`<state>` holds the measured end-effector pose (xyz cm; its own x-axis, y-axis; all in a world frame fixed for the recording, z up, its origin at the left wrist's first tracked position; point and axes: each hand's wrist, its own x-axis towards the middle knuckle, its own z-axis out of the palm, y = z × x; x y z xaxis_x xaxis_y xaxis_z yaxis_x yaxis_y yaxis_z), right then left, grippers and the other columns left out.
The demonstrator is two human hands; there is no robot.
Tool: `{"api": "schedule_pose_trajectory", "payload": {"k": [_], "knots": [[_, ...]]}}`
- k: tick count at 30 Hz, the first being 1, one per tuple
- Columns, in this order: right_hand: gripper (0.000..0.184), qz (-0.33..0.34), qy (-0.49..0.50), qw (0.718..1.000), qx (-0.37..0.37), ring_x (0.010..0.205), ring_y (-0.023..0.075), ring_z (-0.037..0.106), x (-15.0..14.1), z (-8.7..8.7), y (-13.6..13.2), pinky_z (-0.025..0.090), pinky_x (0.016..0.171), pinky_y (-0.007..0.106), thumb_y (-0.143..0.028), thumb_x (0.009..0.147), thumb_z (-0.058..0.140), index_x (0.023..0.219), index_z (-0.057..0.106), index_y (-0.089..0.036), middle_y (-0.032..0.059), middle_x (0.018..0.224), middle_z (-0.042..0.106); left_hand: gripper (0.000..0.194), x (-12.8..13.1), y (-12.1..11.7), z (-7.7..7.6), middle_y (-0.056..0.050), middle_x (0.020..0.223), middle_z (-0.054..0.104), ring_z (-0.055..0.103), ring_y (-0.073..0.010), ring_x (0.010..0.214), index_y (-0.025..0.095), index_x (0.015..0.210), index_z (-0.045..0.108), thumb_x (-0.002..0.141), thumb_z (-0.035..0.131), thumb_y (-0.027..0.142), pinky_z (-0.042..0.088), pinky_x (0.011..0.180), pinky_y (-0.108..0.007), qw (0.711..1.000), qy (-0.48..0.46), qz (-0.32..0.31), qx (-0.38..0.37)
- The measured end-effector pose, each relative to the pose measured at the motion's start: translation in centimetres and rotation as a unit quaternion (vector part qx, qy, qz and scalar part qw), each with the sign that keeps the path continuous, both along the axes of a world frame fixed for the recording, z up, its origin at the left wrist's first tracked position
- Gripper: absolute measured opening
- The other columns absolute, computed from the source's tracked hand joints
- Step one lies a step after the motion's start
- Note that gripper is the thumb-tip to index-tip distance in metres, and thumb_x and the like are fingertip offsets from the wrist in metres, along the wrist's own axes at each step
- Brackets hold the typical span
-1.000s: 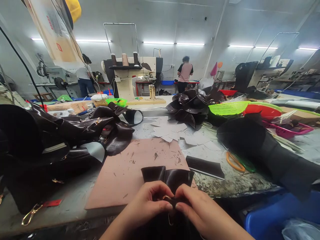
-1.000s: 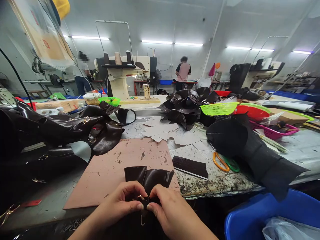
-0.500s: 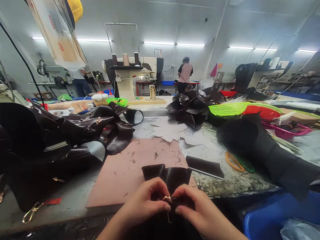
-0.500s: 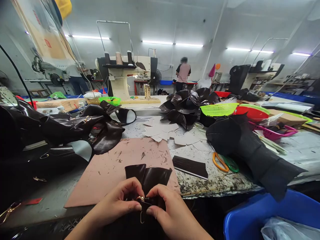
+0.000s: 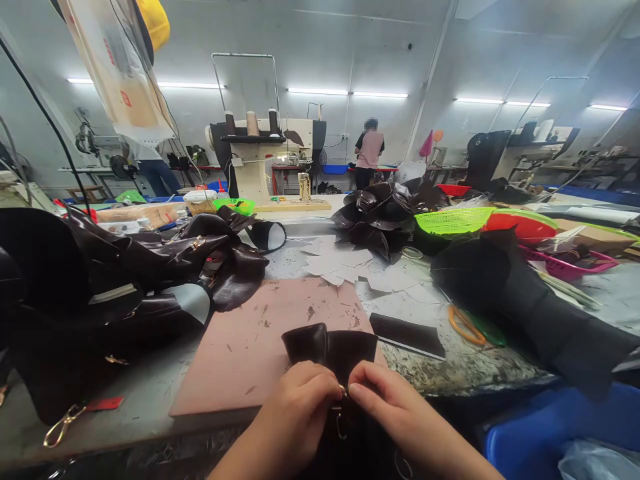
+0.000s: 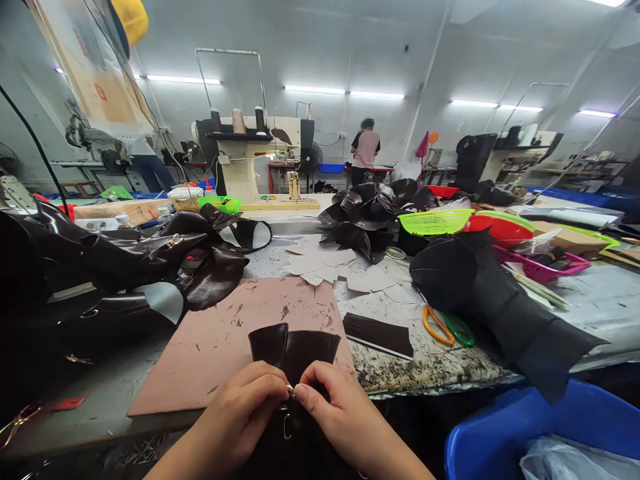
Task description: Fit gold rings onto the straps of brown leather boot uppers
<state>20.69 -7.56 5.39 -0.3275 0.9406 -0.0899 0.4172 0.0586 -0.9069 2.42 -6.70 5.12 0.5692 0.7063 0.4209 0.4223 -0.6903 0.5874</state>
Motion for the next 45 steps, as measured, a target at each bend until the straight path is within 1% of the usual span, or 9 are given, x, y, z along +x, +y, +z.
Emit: {"api": "schedule_pose_trajectory", "payload": {"k": [11,15,19,24,27,30,36,41,45], "knots": [[0.022,-0.019,0.036,0.999,0.020,0.067,0.0150,0.050,0.1,-0.3,0.4,0.039,0.064,0.026,-0.032,0.083,0.046,0.070,0.055,-0.018,-0.0003,0.067,0.054,0.022,0.1,-0.1,0.0,-0.003,0.077,0.061,0.058,-0.0131,0.070,0.018,0.078,0.054,0.077,0.039,0.001,0.049,0.063,-0.022,0.999,-0.010,0.030,-0.032],[0.026,-0.044,-0.008,0.998,0.047,0.067,0.0159,0.052,-0.1,-0.4,0.4,0.039,0.064,0.027,-0.034,0.084,0.045,0.068,0.057,-0.017,0.0018,0.068,0.059,0.031,0.3,-0.6,0.3,-0.005,0.090,0.060,0.059,-0.0155,0.082,0.018,0.092,0.052,0.065,0.055,0.003,0.052,0.072,-0.024,0.999,0.017,0.024,-0.044],[0.030,-0.045,-0.005,0.998,0.042,0.063,0.0148,0.051,-0.1,-0.4,0.5,0.040,0.060,0.026,-0.037,0.085,0.042,0.064,0.053,-0.018,0.0011,0.064,0.057,0.028,0.9,-0.4,-0.7,-0.008,0.091,0.063,0.061,-0.0179,0.080,0.017,0.096,0.052,0.069,0.057,0.008,0.054,0.069,-0.028,0.987,0.023,0.058,0.146],[0.031,-0.040,-0.021,0.998,0.040,0.063,0.0153,0.052,0.2,-0.1,0.7,0.040,0.059,0.026,-0.037,0.084,0.043,0.062,0.054,-0.017,0.0015,0.063,0.059,0.009,1.6,-0.2,-1.4,-0.009,0.076,0.066,0.061,-0.0168,0.065,0.012,0.083,0.058,0.080,0.050,0.010,0.052,0.058,-0.029,0.922,0.002,0.050,0.385],[0.020,-0.027,0.019,0.999,0.026,0.072,0.0169,0.058,1.0,0.1,0.6,0.044,0.067,0.028,-0.029,0.081,0.047,0.083,0.062,-0.017,0.0026,0.075,0.064,0.012,1.4,-0.2,-1.2,-0.008,0.068,0.066,0.058,-0.0135,0.055,0.008,0.087,0.059,0.081,0.049,0.008,0.049,0.049,-0.025,0.924,-0.010,0.014,0.382],[0.026,-0.011,0.056,0.998,0.009,0.081,0.0176,0.061,1.7,0.1,0.3,0.046,0.075,0.029,-0.020,0.077,0.049,0.100,0.060,-0.018,0.0033,0.086,0.066,0.015,0.8,-0.2,-1.2,-0.011,0.072,0.068,0.063,-0.0143,0.061,0.006,0.092,0.059,0.085,0.046,0.010,0.052,0.053,-0.023,0.930,-0.022,0.010,0.367],[0.017,-0.025,0.050,0.998,-0.002,0.076,0.0174,0.063,1.4,-0.2,0.1,0.048,0.071,0.029,-0.017,0.077,0.047,0.085,0.063,-0.017,0.0033,0.080,0.068,0.023,1.0,0.0,-2.0,-0.011,0.074,0.071,0.068,-0.0155,0.071,0.009,0.091,0.061,0.088,0.039,0.013,0.056,0.061,-0.022,0.905,-0.052,0.015,0.421],[0.017,-0.061,0.071,0.995,0.018,0.077,0.0197,0.062,1.0,-0.3,0.0,0.049,0.072,0.032,-0.023,0.072,0.053,0.083,0.065,-0.017,0.0047,0.080,0.068,0.019,1.1,0.1,-1.6,-0.012,0.075,0.071,0.068,-0.0171,0.069,0.006,0.096,0.060,0.081,0.048,0.009,0.058,0.063,-0.025,0.916,0.004,-0.003,0.401],[0.022,-0.029,0.085,0.996,-0.029,0.078,0.0209,0.062,1.0,-0.2,0.0,0.049,0.072,0.032,-0.024,0.065,0.062,0.086,0.064,-0.014,0.0066,0.083,0.067,0.022,1.1,0.2,-1.5,-0.014,0.081,0.071,0.068,-0.0194,0.073,0.003,0.100,0.059,0.080,0.049,0.007,0.059,0.066,-0.028,0.921,0.017,-0.005,0.388]]}}
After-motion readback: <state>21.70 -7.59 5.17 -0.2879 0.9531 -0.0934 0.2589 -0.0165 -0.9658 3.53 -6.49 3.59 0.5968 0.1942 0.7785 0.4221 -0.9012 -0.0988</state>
